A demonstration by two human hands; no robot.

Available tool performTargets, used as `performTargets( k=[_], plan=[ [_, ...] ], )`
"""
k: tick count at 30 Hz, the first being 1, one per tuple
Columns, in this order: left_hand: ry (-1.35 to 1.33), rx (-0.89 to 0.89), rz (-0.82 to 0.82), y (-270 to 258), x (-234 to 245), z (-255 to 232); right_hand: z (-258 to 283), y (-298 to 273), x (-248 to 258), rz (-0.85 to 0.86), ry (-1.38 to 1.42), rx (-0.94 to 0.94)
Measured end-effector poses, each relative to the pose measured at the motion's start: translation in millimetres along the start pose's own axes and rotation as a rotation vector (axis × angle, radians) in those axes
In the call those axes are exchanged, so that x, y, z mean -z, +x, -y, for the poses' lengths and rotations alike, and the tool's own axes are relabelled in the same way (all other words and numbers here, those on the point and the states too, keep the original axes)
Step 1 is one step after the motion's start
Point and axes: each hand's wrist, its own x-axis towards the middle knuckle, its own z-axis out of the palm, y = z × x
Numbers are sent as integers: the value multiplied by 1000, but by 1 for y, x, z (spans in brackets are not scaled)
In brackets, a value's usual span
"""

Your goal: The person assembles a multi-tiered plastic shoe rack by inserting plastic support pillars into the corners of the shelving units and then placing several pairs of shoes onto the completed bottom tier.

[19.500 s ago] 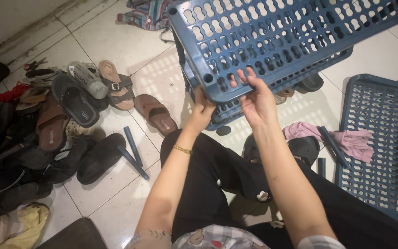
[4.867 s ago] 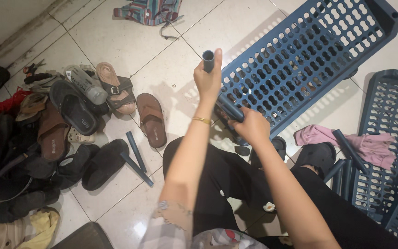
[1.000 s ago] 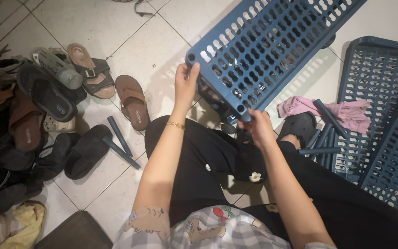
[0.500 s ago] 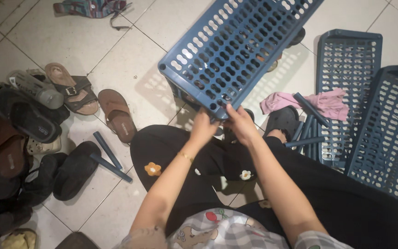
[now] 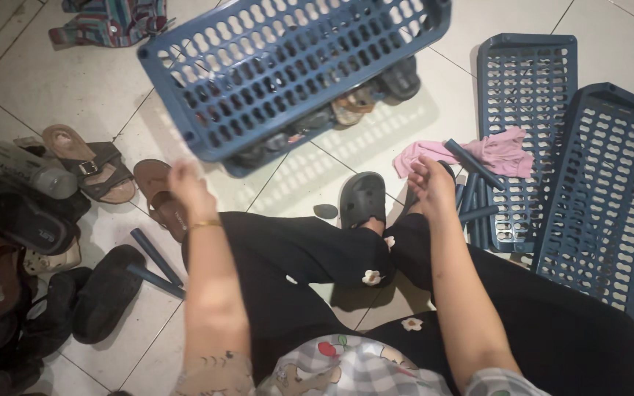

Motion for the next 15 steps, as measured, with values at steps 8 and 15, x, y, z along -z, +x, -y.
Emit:
performTargets(
  k=[8, 15],
  plan=[
    [-765, 669, 368, -77, -158, 20, 14, -16, -41, 115, 68, 33],
    [-904, 716, 311, -34, -250, 17, 26, -34, -40, 48, 28, 61]
  ],
)
